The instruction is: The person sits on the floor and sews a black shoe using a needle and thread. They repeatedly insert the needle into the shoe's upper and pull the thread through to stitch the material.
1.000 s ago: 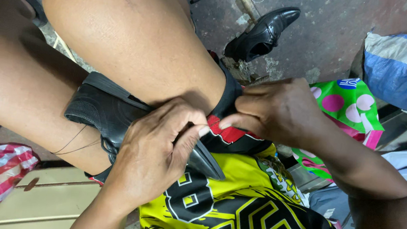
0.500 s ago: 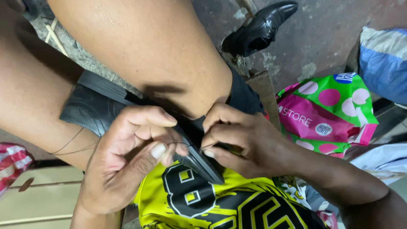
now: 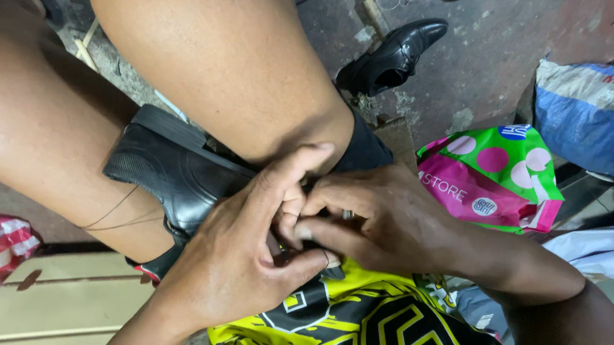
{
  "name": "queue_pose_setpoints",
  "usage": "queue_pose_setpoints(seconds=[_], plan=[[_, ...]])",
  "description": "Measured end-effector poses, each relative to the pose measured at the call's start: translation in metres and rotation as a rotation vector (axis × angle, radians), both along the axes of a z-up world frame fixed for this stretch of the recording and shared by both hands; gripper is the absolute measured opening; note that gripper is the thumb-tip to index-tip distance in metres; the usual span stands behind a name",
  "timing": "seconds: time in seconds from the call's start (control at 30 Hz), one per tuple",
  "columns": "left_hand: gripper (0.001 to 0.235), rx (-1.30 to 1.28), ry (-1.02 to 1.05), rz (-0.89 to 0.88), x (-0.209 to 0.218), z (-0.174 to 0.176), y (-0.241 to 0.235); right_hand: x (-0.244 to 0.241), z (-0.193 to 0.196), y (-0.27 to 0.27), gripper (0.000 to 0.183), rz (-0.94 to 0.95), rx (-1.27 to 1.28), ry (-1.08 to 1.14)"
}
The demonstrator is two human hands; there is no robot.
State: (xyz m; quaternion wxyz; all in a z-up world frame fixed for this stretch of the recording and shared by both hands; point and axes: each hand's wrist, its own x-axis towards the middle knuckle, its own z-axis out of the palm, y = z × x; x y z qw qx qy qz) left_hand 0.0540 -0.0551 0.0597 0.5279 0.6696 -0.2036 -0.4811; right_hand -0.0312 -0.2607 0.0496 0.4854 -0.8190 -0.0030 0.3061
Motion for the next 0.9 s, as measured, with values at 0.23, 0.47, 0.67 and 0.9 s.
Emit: queue_pose_setpoints(seconds=[0.23, 0.47, 0.67, 0.9], plan=[[0.107, 0.006, -0.004, 0.042, -0.006, -0.003, 0.005, -0.029, -0.065, -0.113, 0.008, 0.196, -0.946, -0.436], [0.107, -0.004, -0.031, 0.036, -0.002, -0.003, 0.002, -0.069, -0.127, -0.332, 0.027, -0.089, -1.264, -0.402], [0.105, 0.019, -0.062, 0.055, 0.003, 0.003, -0.008, -0.056, -0.06, -0.118, 0.07, -0.576, 0.548, -0.062], [0.105, 0.01, -0.088, 0.053, 0.006, 0.005, -0.014, -0.024, 0.002, -0.014, 0.039, -0.121, 0.028, 0.021]])
